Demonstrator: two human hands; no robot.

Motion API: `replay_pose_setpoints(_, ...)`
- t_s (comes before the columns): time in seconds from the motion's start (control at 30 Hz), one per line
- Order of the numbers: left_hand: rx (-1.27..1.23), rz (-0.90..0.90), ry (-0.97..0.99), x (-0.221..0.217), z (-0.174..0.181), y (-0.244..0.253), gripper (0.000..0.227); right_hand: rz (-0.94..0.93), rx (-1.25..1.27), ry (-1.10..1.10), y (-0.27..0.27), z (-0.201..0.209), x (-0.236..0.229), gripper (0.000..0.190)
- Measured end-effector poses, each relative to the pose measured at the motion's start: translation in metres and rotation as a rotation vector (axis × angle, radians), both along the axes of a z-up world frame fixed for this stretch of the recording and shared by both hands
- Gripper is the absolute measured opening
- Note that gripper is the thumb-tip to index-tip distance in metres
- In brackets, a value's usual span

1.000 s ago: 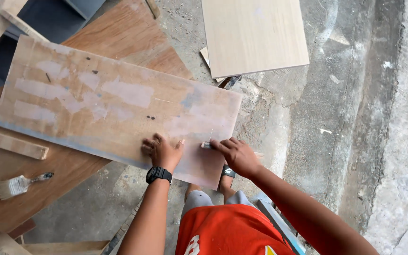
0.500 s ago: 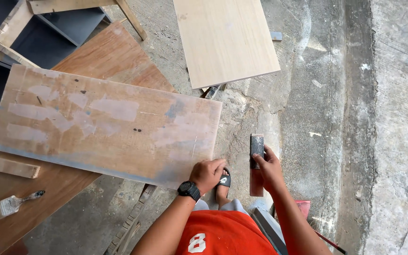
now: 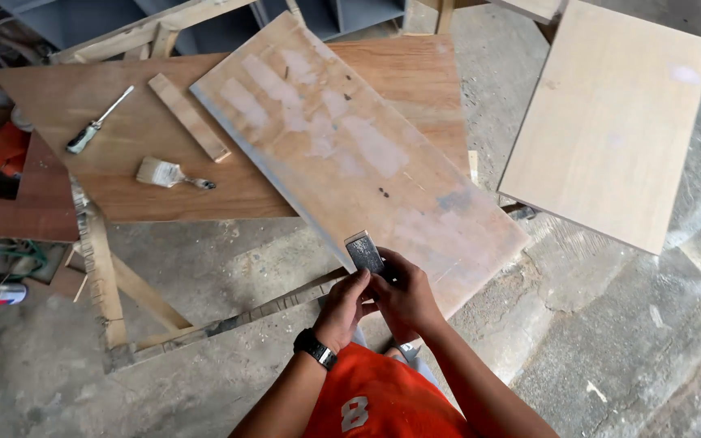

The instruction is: Sanding the edges of wooden boards manually and using a brush to clear away sawdust in a workshop environment.

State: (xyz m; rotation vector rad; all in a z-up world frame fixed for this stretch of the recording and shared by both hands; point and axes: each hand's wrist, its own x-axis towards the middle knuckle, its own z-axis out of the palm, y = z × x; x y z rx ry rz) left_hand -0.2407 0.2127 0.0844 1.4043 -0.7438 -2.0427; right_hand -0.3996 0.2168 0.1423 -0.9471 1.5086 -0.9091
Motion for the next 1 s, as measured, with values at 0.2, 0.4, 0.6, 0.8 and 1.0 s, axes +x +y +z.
replay_pose_setpoints(0.2,0.021,0.541,0.176,0.076,0.042,-0.049,0.020,0.211,-0.274,0.181,-0.035,-0.031,0.067,0.068)
replay_pose_setpoints(0.4,-0.223,0.439,-0.661,0.240,-0.110,-0.163,0.048,0.174,-0.146,0.305,-0.061,-0.082,0.094,0.054)
replay_pose_setpoints(0.6,-0.312,0.713,-1.091,0.382,-0.120,-0.293,0.033,0.230,-0.054,0.744,-0.040,-0.145,0.111,0.057)
replay_pose_setpoints(0.8,-0.323,0.737,-1.052,0.444,-0.151,-0.358,0.037,0.157,-0.276,1.254,-0.019,-0.155,0.110,0.085)
replay_pose_setpoints(1.0,-0.211,0.531,-1.365,0.411,-0.099,-0.324,0.066,0.201,0.177,1.353,-0.040,-0.155,0.104,0.098)
